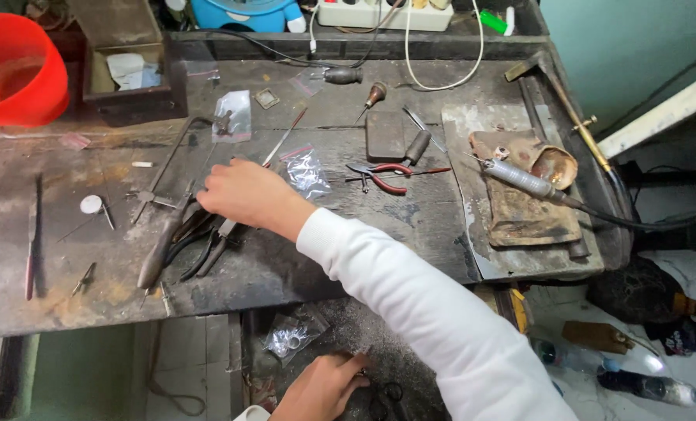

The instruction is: Filing and shaping a small metal jewelry component on a workbench

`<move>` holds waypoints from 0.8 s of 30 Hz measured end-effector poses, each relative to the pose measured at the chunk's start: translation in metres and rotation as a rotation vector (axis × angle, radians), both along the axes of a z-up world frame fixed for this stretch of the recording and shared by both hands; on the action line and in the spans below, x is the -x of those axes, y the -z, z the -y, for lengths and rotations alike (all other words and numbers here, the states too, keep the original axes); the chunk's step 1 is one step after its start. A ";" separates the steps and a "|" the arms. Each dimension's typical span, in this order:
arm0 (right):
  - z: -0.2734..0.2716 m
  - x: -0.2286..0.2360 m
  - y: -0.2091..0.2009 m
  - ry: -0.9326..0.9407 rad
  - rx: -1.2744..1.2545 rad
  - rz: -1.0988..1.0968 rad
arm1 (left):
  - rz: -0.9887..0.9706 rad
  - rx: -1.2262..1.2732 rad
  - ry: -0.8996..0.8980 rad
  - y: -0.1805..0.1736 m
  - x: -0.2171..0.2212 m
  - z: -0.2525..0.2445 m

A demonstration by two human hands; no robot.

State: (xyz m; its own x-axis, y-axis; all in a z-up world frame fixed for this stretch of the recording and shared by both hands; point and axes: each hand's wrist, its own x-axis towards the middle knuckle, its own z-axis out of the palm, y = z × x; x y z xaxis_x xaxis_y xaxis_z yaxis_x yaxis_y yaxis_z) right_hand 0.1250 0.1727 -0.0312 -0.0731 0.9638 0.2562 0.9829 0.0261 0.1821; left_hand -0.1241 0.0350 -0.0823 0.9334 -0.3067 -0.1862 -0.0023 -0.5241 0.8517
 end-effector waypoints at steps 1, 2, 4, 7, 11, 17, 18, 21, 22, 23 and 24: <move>0.003 0.002 0.001 -0.030 -0.058 0.087 | 0.028 -0.012 0.009 0.005 0.001 0.001; 0.006 0.000 -0.002 -0.025 -0.060 0.089 | 0.030 -0.014 0.014 0.007 0.002 0.001; 0.012 -0.001 -0.006 -0.114 -0.129 0.225 | 0.041 -0.048 -0.005 0.013 0.004 0.003; 0.026 -0.002 -0.029 -0.096 -0.162 0.312 | 0.153 0.057 0.005 0.008 0.001 0.000; 0.077 0.015 -0.076 -0.003 -0.274 0.325 | 0.292 0.058 0.034 0.021 0.002 0.001; 0.204 0.050 -0.133 0.096 -0.158 0.039 | 0.339 0.171 -0.020 0.008 -0.005 0.005; 0.229 0.054 -0.133 0.071 -0.129 -0.130 | 0.325 0.221 -0.074 0.005 -0.007 0.006; 0.295 0.067 -0.127 0.080 -0.132 -0.487 | 0.345 0.269 -0.186 -0.007 -0.012 0.006; 0.317 0.071 -0.125 0.117 -0.163 -0.677 | 0.378 0.268 -0.242 -0.011 -0.014 0.006; 0.329 0.077 -0.117 0.113 -0.159 -0.675 | 0.382 0.269 -0.247 -0.015 -0.021 0.008; 0.342 0.083 -0.108 0.266 -0.296 -0.751 | 0.432 0.225 -0.313 -0.019 -0.026 0.009</move>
State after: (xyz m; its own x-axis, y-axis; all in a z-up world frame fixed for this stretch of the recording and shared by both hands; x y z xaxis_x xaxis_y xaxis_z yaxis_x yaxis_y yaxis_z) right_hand 0.0417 -0.1690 0.0766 0.4368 0.8106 0.3902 0.8122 -0.1688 -0.5585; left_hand -0.0979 0.0257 -0.0631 0.9628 0.0080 0.2702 -0.2491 -0.3618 0.8984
